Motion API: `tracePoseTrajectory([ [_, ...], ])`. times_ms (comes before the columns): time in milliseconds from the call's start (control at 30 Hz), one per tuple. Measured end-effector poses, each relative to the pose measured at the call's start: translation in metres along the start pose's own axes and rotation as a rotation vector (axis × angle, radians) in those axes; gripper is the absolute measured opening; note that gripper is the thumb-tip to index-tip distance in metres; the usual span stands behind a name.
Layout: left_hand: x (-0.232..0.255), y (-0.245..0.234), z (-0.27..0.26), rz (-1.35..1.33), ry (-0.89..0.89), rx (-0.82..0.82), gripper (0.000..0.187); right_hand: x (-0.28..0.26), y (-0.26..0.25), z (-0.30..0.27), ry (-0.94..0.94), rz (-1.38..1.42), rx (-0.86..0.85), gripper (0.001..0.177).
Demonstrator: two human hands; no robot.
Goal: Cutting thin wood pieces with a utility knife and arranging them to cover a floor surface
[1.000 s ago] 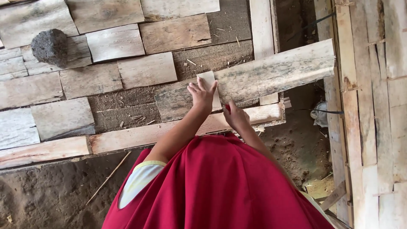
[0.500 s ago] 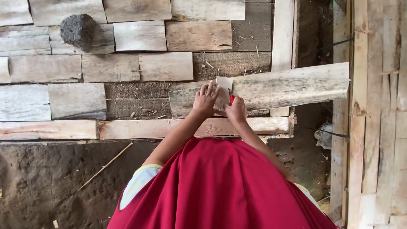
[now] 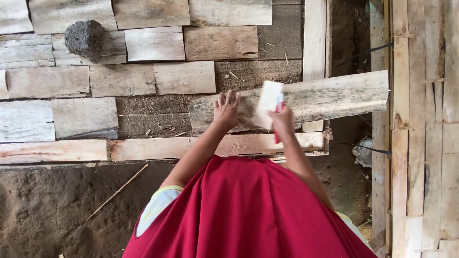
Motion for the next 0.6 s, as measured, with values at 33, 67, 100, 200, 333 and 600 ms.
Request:
tracePoseTrajectory([
  [33,-0.002,-0.002,0.001,0.0,0.0,0.001,0.106,-0.007,-0.013,0.004,-0.001,0.0,0.0,0.038],
  [67,-0.002,-0.002,0.002,0.0,-0.021,-0.003,0.106,-0.011,-0.034,0.006,-0.01,-0.142,0.142,0.05],
  [100,-0.002,-0.002,0.003,0.0,-0.042,-0.006,0.107,-0.016,-0.055,0.007,-0.02,-0.286,0.282,0.062],
  [200,0.006,-0.03,-0.007,-0.055,-0.05,0.034,0.1,-0.013,-0.046,0.013,-0.273,-0.314,0.305,0.035],
  [333,0.005,-0.043,0.001,-0.073,-0.043,0.097,0.098,-0.023,0.003,0.001,-0.377,-0.448,0.023,0.027],
  [600,-0.005,-0.044,0.025,-0.012,0.004,0.117,0.063,-0.012,0.024,0.012,-0.272,-0.679,-0.127,0.053],
])
Point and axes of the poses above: each hand's wrist, its own z-axis towards the middle knuckle, its own y-axis out of the palm, x = y × z, the point moved 4 cm from there along z, towards the middle knuckle, and after that the axes turned 2 degrees about x, right-handed, at the moved point
